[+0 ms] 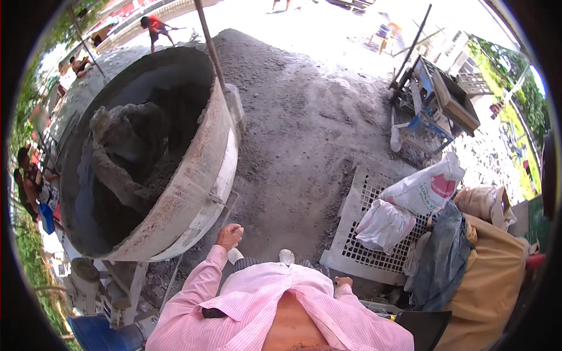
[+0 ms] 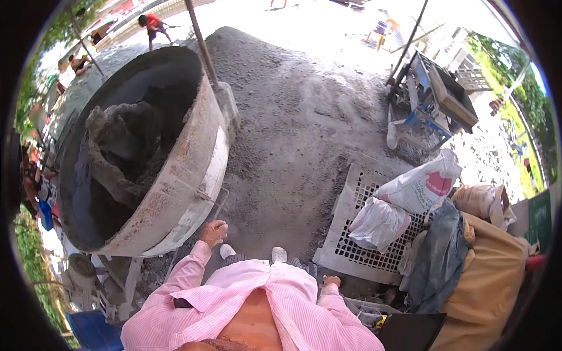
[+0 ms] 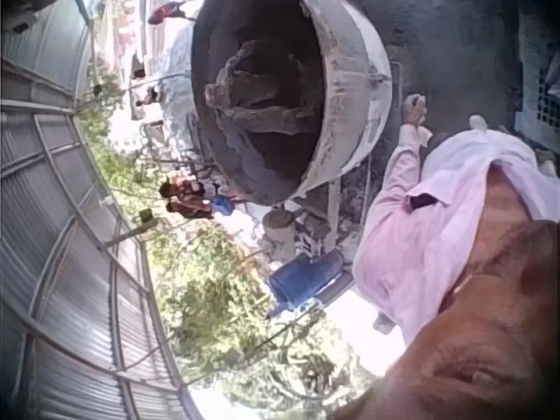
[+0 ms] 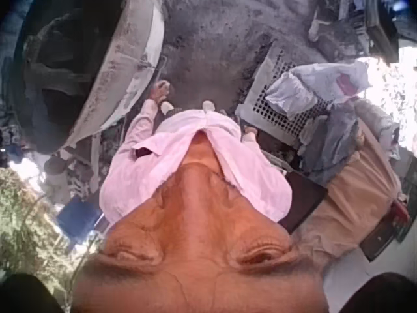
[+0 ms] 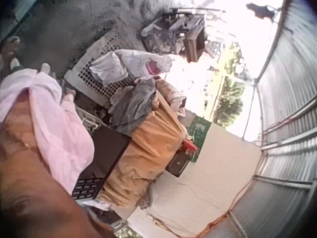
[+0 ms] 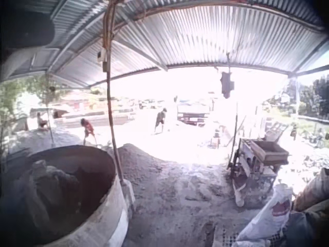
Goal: The person places a phone into a shirt pocket, then reaches into a rotating concrete mixer to take samples of the mix and shape them into balls by hand.
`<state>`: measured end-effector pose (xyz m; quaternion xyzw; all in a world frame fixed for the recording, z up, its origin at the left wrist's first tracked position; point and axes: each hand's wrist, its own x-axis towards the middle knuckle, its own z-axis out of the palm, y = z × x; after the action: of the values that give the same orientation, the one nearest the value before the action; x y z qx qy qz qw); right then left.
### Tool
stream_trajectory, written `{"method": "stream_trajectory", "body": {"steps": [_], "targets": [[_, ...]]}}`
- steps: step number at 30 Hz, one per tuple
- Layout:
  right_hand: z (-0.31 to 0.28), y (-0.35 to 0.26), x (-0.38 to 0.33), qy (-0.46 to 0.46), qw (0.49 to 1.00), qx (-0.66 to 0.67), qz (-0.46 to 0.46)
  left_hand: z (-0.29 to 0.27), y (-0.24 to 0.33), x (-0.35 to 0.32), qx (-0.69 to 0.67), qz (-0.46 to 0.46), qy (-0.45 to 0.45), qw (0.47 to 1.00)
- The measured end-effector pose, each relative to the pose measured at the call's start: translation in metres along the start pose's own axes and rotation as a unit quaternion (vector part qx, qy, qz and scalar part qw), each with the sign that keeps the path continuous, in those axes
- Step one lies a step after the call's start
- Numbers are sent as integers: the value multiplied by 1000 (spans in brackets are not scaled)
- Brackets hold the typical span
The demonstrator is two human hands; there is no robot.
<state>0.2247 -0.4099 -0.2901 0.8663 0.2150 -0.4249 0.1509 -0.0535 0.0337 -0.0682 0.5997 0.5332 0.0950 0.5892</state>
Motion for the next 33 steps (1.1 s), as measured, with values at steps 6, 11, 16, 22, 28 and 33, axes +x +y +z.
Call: {"method": "stream_trajectory", "body": {"steps": [6,11,16,22,28,33], "targets": [[-159,-92,73,-5,866,500,26,-121,15,-151,-152,52,287,944],[-328,-270,57,121,810,522,-240,-173,31,-216,-178,191,482,836],[-431,-452,-110,189,697,507,-471,-239,11,-259,-135,181,632,742],[-434,-544,-238,284,597,451,-600,-322,-1,-253,-99,156,671,718],[-410,-604,-263,356,579,375,-630,-390,-8,-218,-37,192,643,740],[-397,-623,-264,393,614,272,-628,-413,-35,-177,102,170,594,779]]}}
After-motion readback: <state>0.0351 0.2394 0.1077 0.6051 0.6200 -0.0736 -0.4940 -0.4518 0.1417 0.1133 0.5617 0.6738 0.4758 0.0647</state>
